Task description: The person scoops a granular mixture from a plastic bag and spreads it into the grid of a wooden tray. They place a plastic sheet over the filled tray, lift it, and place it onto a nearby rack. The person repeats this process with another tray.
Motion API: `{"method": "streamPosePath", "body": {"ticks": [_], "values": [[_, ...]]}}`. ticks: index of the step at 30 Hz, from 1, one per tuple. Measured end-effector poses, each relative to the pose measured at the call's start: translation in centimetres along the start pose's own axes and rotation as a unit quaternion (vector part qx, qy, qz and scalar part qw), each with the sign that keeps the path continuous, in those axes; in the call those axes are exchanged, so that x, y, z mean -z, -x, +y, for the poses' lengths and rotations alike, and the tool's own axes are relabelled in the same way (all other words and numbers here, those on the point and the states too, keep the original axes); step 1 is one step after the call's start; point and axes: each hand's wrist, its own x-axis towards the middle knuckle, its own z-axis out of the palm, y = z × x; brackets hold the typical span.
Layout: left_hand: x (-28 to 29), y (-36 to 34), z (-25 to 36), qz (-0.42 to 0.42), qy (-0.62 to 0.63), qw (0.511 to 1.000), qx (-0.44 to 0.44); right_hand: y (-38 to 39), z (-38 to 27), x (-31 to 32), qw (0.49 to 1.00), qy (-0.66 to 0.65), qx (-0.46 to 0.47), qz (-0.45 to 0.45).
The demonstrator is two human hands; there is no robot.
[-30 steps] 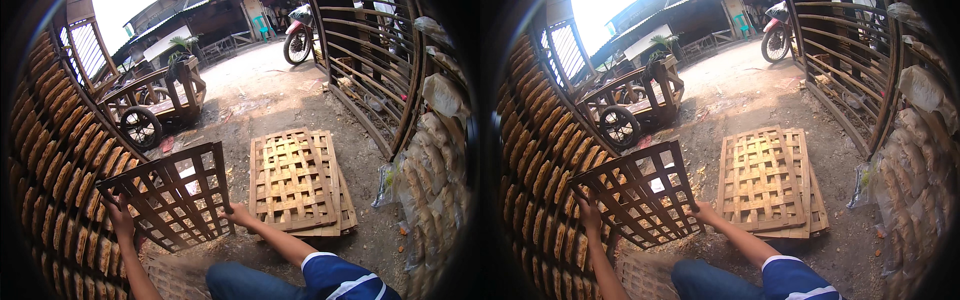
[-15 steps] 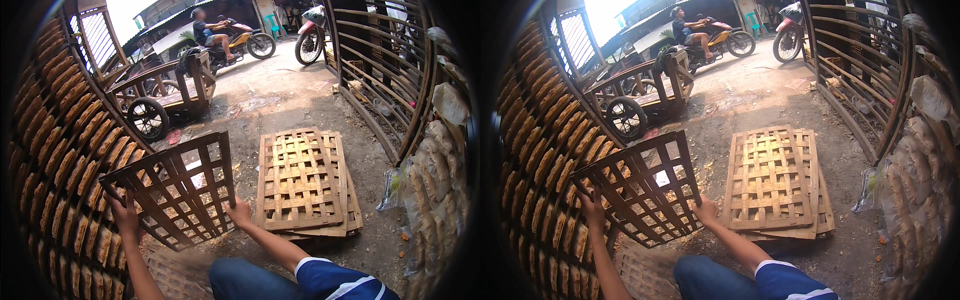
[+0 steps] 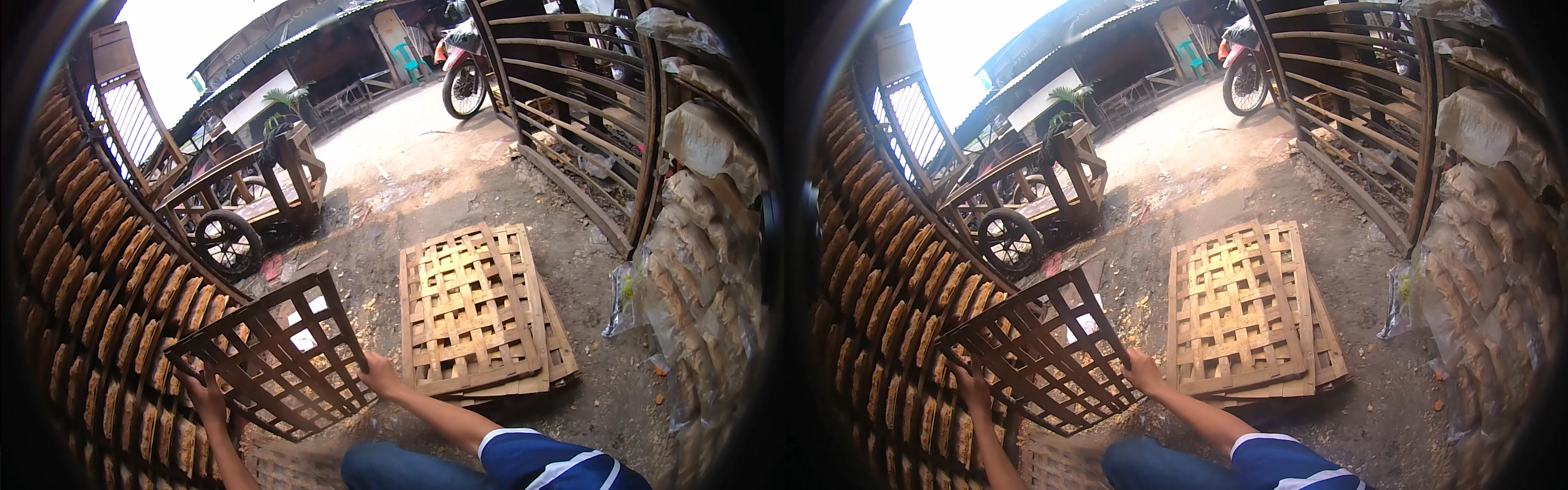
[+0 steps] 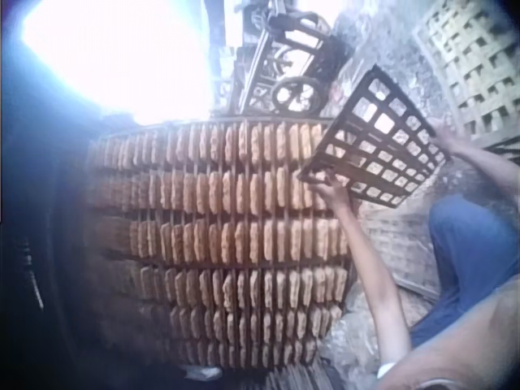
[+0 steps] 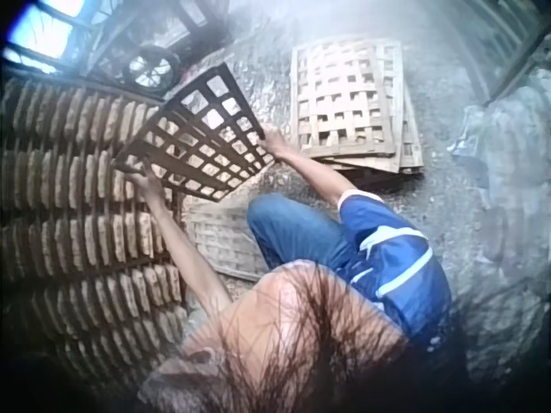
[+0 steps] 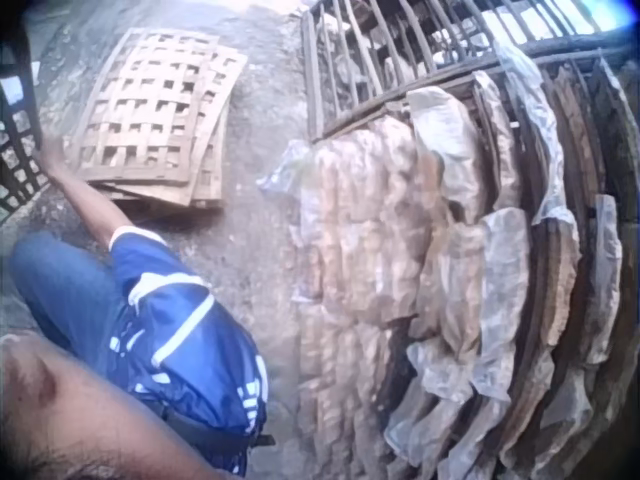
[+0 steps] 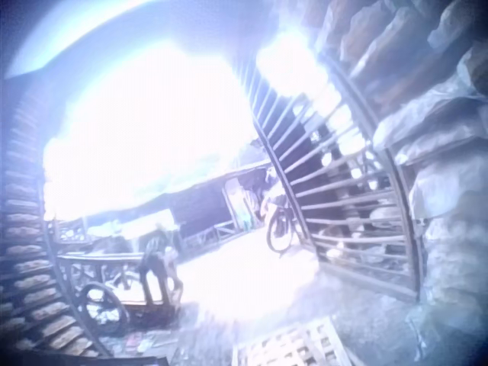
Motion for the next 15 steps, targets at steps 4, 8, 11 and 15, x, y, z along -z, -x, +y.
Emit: {"method": "streamPosePath", "body": {"ticks": [4,8,11,15], "values": [[-0.1,0.8,3.2,-0.007,-0.044,0.999,0.019,0.3,-0.9,-0.8,0.994,0.003,-0.071,0.084],[-0.1,1.6,6.7,-0.029,-0.062,0.997,0.041,0.1,-0.2,-0.3,0.992,-0.017,-0.073,0.099],[0.0,1.4,7.1,-0.031,-0.076,0.996,0.042,0.0,0.2,0.7,0.998,-0.030,-0.034,0.052],[-0.4,0.9,7.3,-0.026,-0.065,0.997,0.012,-0.5,1.2,1.8,0.997,-0.066,-0.035,-0.019]]}}
